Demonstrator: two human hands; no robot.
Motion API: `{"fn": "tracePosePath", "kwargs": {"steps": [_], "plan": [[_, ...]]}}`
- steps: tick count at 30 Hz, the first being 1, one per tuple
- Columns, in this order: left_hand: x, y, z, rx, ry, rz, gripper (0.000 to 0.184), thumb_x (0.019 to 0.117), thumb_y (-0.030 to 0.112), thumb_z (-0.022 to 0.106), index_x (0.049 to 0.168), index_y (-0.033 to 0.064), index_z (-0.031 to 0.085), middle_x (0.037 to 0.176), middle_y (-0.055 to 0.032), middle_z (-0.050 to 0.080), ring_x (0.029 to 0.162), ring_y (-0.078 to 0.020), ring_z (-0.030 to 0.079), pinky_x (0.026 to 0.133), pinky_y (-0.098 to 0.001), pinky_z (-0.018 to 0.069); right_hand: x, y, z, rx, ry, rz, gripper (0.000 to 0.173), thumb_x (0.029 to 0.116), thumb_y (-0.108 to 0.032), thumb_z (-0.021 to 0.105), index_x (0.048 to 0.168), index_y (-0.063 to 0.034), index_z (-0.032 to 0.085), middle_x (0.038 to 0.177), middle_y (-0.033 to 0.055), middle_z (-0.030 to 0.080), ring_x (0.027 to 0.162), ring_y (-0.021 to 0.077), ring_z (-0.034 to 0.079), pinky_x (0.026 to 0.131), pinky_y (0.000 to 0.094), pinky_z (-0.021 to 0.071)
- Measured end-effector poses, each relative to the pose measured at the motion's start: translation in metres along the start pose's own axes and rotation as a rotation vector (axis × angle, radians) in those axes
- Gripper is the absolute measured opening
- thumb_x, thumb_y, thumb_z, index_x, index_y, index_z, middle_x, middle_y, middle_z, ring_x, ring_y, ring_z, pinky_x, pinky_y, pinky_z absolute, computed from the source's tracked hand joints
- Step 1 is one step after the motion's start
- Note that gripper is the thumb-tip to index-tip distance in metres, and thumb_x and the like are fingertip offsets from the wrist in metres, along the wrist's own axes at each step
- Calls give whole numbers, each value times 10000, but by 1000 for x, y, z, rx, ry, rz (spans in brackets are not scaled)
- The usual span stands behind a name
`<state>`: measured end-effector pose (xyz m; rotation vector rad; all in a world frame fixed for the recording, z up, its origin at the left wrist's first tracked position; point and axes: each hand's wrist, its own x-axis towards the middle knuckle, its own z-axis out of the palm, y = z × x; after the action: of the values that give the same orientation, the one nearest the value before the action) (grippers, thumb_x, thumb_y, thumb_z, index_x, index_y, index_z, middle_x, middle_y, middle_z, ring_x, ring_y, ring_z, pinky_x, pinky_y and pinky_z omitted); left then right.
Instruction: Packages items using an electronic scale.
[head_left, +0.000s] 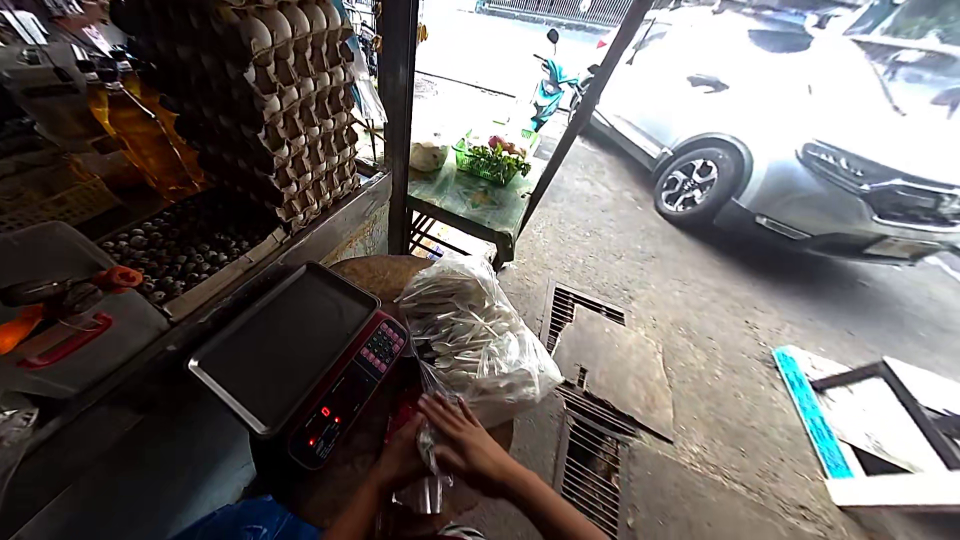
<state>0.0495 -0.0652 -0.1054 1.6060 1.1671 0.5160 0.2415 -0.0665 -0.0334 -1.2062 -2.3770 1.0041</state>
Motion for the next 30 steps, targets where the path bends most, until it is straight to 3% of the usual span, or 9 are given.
{"fn": "tracePosePath", "kwargs": {"steps": [3,6,9,12,17,20,22,26,30], "plan": [[12,-6,-3,-232,37,-75,889,703,221,919,1417,-68,475,1313,-217,632,1232,-256,618,1100,-422,475,2,10,-44,621,345,91,730,1064,-449,287,1572,75,261,1633,185,340,1519,210,322,1245,402,276],[0,11,-9,-525,133,-123,740,748,90,842,1375,-78,488,1220,-162,661,1096,-147,655,992,-323,536,-8,27,-58,806,493,183,1066,893,-719,547,1603,-6,193,1589,137,425,1447,208,440,1151,417,424],[-11,29,-16,-550,167,-150,779,745,134,844,1398,-64,467,1218,-148,656,1085,-133,655,974,-311,542,-8,19,-38,796,316,228,1014,884,-515,656,1603,8,169,1533,190,466,1358,247,531,1086,414,485],[-21,35,-15,-543,200,-151,887,728,159,872,1447,-56,399,1272,-157,633,1131,-144,645,999,-312,535,13,8,-15,706,207,230,624,968,-262,650,1481,24,438,1399,179,585,1202,183,634,1026,367,532],[-32,9,-6,-468,396,-41,1037,666,117,913,1485,-104,317,1370,-232,564,1221,-177,601,1047,-306,501,19,14,-3,421,65,-25,622,914,-137,731,1460,54,504,1535,239,466,1429,282,468,1190,423,382],[-36,-9,0,-536,396,-59,1042,661,102,919,1488,-81,312,1339,-220,580,1184,-172,626,1009,-313,535,19,5,-10,183,160,-164,740,962,-368,647,1533,39,411,1626,206,354,1540,318,285,1252,540,234],[-37,-12,3,-556,392,-77,1069,668,93,916,1501,-82,269,1341,-218,571,1184,-167,629,1008,-307,542,20,-6,-6,-55,148,-238,731,1009,-435,542,1550,32,386,1640,187,338,1547,321,272,1252,573,205],[-36,-7,-1,-443,323,-117,1035,701,128,892,1498,-113,278,1383,-255,548,1237,-210,593,1059,-333,493,17,-2,16,-188,-265,-125,645,1078,-367,464,1592,-7,315,1663,170,293,1565,307,223,1257,586,109],[-30,-18,1,-543,327,-123,993,683,226,905,1468,-53,366,1346,-211,576,1188,-194,618,1012,-336,528,29,-4,-20,15,-29,-48,569,1092,-326,388,1568,-14,379,1626,146,380,1535,271,312,1268,532,183]]}}
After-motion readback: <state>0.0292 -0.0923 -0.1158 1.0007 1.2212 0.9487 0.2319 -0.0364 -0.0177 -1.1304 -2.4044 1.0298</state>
